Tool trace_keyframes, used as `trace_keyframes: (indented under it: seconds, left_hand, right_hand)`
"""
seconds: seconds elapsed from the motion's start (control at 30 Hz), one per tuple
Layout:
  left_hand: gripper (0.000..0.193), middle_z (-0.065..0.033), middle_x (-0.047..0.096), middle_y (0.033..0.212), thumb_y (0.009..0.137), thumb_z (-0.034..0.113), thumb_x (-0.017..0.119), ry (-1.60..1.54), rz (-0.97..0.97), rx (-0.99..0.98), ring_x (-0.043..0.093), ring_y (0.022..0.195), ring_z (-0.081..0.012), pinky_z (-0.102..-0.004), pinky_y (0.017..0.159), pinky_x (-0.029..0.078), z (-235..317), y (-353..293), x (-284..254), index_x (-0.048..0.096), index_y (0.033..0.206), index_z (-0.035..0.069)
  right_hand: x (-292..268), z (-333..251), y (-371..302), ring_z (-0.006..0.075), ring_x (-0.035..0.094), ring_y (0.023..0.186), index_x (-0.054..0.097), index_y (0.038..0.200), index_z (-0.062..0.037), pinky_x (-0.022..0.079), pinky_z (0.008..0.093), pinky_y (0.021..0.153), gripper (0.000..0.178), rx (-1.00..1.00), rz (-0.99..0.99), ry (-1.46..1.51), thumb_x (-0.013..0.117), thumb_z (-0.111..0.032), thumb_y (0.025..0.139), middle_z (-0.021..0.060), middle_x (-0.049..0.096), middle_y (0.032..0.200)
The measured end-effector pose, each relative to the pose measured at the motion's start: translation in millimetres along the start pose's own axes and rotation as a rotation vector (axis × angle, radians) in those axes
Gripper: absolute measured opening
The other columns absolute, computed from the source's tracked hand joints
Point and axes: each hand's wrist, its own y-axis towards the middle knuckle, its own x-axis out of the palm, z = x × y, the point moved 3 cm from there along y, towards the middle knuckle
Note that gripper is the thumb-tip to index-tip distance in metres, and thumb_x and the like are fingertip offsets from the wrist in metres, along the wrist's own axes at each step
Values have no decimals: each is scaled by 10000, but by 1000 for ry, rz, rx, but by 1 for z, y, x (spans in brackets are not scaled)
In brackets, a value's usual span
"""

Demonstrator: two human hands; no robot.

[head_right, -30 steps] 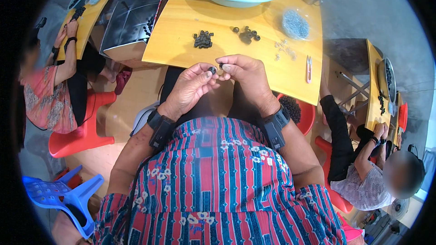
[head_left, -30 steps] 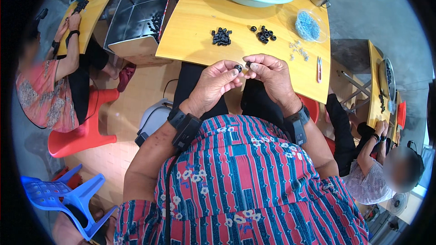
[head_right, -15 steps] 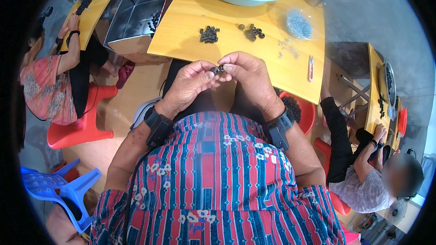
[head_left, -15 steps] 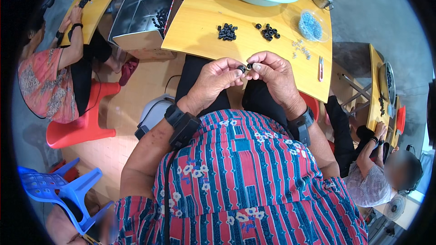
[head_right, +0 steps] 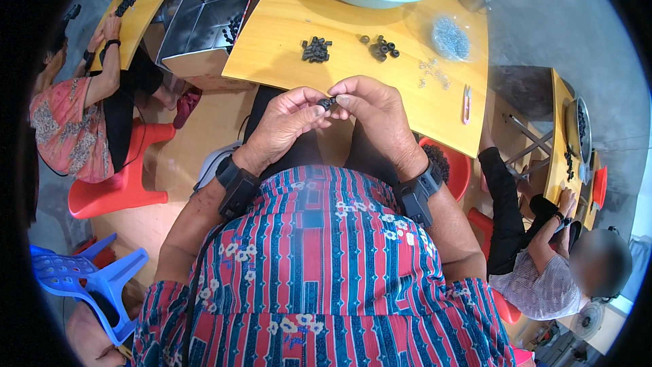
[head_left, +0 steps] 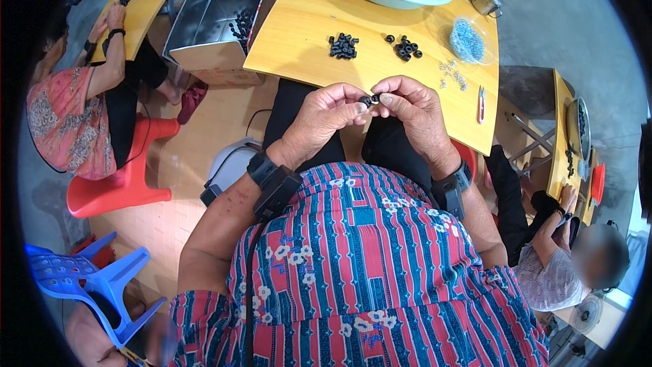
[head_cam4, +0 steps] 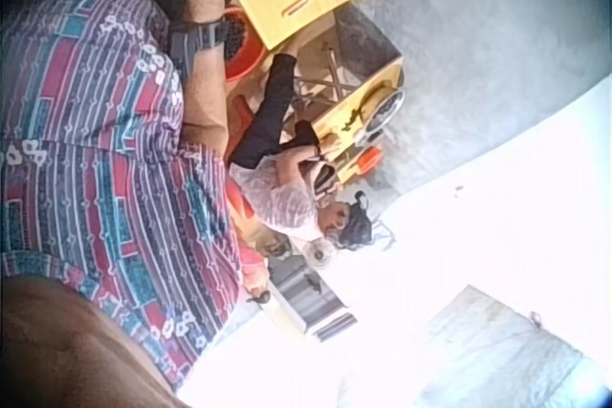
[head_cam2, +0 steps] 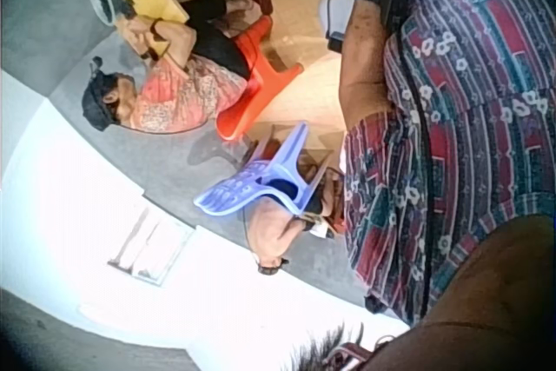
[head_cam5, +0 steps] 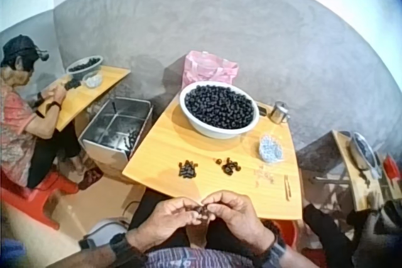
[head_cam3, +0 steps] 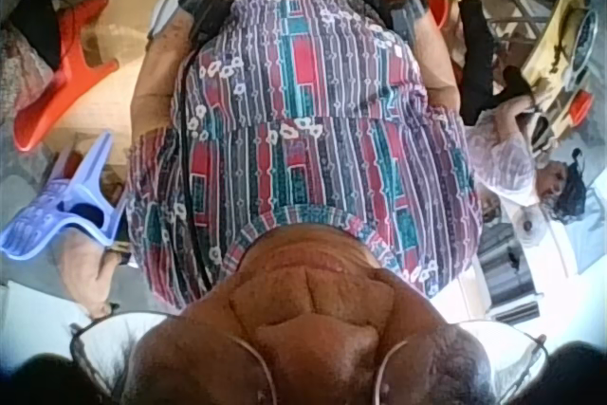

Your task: Assembling small black plastic components by hand in a workshop setting.

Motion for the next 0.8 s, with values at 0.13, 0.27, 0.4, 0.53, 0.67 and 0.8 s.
trace_keyframes:
  seconds: [0.13,0.27,0.4,0.53,0.67,0.8]
  left_hand:
    - [184,-34,622,889,905,95,586,16,15,-9,555,786,-75,-228,758,478,-1,0,-2,597,1049,-20]
    - [183,-83,639,1003,924,106,561,70,-35,-4,620,934,-141,-252,828,505,-2,1,-6,581,1071,-2]
    - [180,-80,635,1004,923,108,563,80,-34,-7,616,930,-134,-250,822,505,-2,1,-5,584,1066,1]
    - [182,-66,622,975,918,106,571,77,-43,25,603,889,-119,-253,811,504,-1,-1,-5,586,1063,-1]
    - [189,-54,613,950,911,105,580,122,-25,28,592,853,-111,-255,800,503,-1,-1,-6,587,1064,-6]
    - [185,-52,614,951,908,99,581,119,-35,33,594,851,-110,-256,796,503,0,-1,-6,589,1060,-6]
  right_hand:
    - [0,0,0,88,567,755,611,994,28,464,220,702,137,12,2,-56,518,11,895,36,620,837]
    - [-1,3,1,90,573,760,607,987,25,468,222,700,127,8,-7,-25,525,15,891,38,618,848]
    - [-2,5,1,96,578,759,601,989,25,470,224,699,124,-20,-14,-17,530,21,887,41,614,862]
    - [0,1,0,99,579,758,599,990,26,470,226,698,125,-28,-22,-40,533,26,884,40,610,871]
    - [1,0,1,95,570,751,594,988,29,468,226,697,121,-31,-16,-92,536,28,882,31,601,865]
    - [2,-2,0,85,558,746,590,985,29,470,223,698,118,-39,-10,-156,536,33,880,24,595,853]
